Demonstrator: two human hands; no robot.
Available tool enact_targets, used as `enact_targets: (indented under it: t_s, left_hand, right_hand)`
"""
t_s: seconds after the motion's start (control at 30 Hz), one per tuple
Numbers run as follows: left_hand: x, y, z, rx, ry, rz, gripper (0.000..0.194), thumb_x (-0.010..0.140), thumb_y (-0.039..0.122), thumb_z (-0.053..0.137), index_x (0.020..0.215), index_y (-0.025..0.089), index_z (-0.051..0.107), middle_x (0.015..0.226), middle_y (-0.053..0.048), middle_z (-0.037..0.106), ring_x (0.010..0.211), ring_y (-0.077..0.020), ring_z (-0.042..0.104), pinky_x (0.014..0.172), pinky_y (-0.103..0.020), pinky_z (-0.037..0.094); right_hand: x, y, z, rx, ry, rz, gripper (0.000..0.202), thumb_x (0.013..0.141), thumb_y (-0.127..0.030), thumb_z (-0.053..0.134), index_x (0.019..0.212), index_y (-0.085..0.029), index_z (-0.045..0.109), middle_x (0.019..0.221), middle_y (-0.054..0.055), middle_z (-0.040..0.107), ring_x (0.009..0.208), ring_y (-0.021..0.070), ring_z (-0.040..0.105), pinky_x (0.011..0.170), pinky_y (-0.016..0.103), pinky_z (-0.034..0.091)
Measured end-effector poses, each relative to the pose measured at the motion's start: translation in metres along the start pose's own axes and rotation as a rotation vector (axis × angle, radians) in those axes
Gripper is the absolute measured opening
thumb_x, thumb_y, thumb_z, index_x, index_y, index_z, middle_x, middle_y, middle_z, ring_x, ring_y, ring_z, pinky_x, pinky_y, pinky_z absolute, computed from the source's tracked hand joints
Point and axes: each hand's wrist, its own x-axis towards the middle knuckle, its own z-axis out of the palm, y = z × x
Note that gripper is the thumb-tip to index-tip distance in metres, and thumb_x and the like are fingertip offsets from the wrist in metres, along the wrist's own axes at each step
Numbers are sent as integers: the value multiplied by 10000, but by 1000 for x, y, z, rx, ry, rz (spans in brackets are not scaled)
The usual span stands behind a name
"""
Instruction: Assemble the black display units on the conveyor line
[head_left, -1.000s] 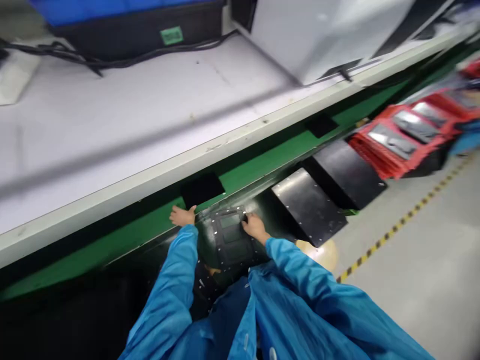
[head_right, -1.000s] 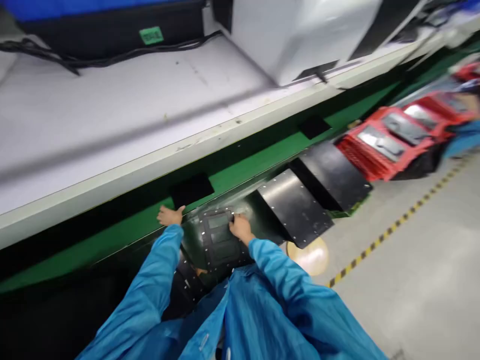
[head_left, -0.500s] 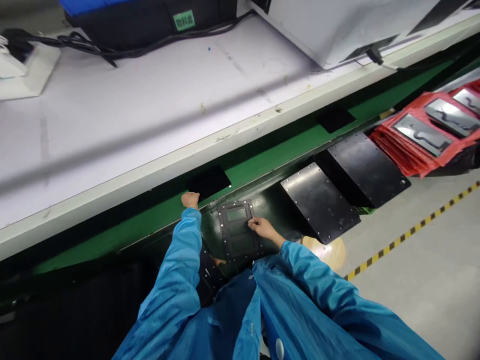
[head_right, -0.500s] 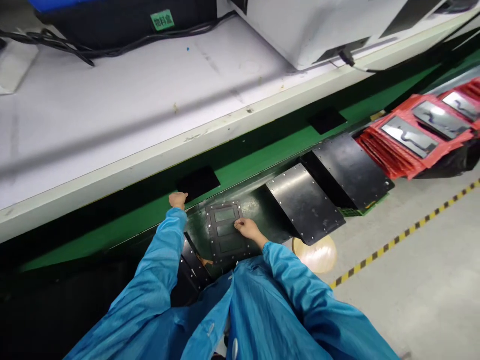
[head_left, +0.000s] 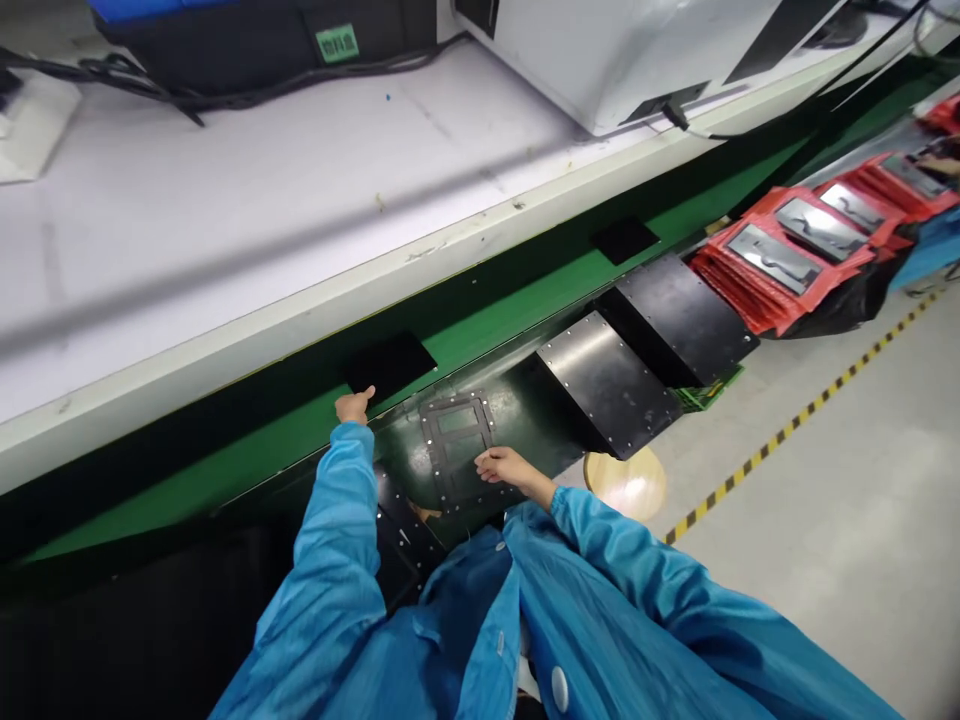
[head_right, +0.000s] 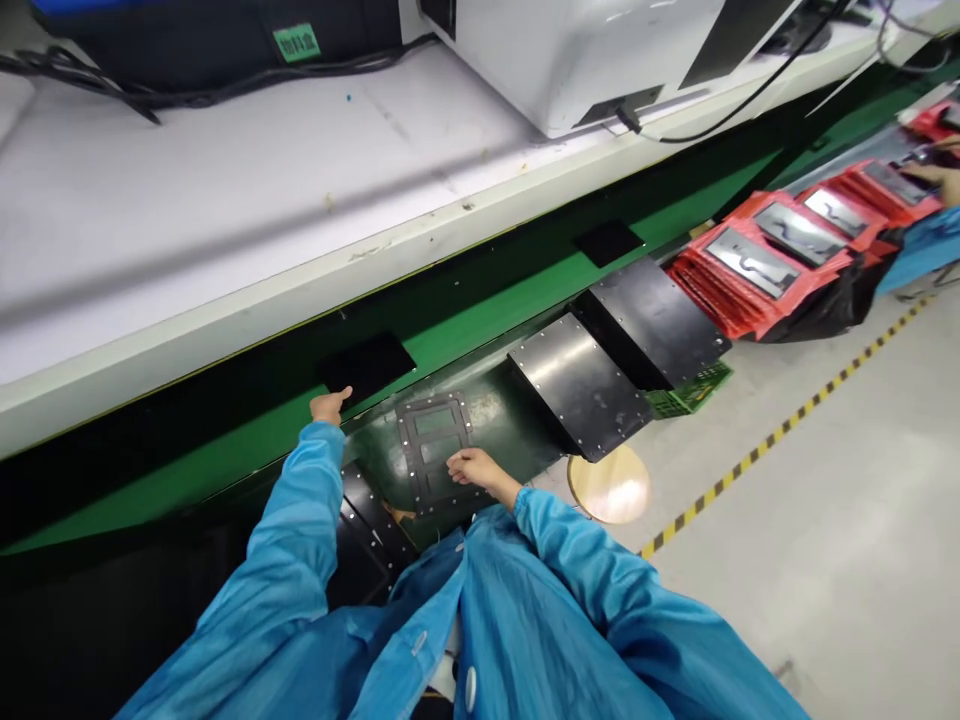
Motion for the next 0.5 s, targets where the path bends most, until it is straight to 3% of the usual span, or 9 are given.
enact_targets:
  t_s: [0.1, 0.2, 0.27, 0.33, 0.4, 0.43, 0.5]
  left_hand:
    - [-28, 9, -20, -218, -26, 76, 322, 897, 446, 806, 988, 223, 593, 846, -4, 592, 873, -185, 642, 828, -385, 642]
    - [-73, 17, -51, -349, -3, 317, 286, 926, 445, 724, 867, 235, 540, 736, 46, 442, 709, -128, 525, 693, -274, 578]
    - [-113, 19, -81, -278, 23, 539, 336, 921, 487, 723, 809, 229, 541, 689, 53, 399, 659, -121, 472, 641, -234, 499]
    - [-160, 17, -115, -157, 24, 742, 361, 928, 528, 728, 800, 216, 598, 672, 44, 443, 646, -122, 459, 626, -233, 443]
    - [-204, 15, -142, -67, -19, 855, 363, 936, 547, 734, 823, 210, 662, 673, 35, 507, 638, -125, 460, 617, -243, 410]
    - [-222, 14, -151, -48, -58, 875, 365, 937, 551, 738, 820, 211, 678, 667, 34, 523, 631, -126, 458, 608, -247, 397]
    - [-245, 13, -153, -71, -169, 857, 390, 923, 563, 754, 777, 210, 677, 651, 30, 535, 625, -131, 464, 603, -254, 390]
  right_hand:
    - [0, -8, 4, -33, 51, -44, 88, 871, -269, 736, 881, -183, 721, 869, 64, 772, 768, 174, 716, 763, 285, 571]
    - [-1, -36, 4, -212, 175, -330, 134, 912, -300, 695, 973, -193, 748, 973, 72, 779, 904, 214, 735, 876, 348, 593]
    - [-5, -66, -2, -342, 262, -590, 319, 910, -359, 749, 1191, -209, 758, 1184, 101, 765, 1077, 253, 728, 996, 406, 584]
    - [-9, -99, -13, -426, 288, -820, 627, 854, -416, 855, 1428, -229, 685, 1432, 138, 677, 1305, 301, 655, 1136, 460, 527]
    - [-9, -127, -25, -466, 188, -932, 863, 744, -432, 967, 1515, -229, 637, 1559, 154, 600, 1462, 341, 546, 1235, 495, 447]
    - [-7, -136, -29, -473, 76, -918, 909, 677, -423, 1012, 1491, -221, 661, 1550, 152, 615, 1474, 356, 536, 1244, 503, 438]
    - [0, -140, -35, -465, -254, -739, 858, 568, -406, 1062, 1339, -193, 752, 1395, 136, 725, 1356, 364, 632, 1172, 496, 508]
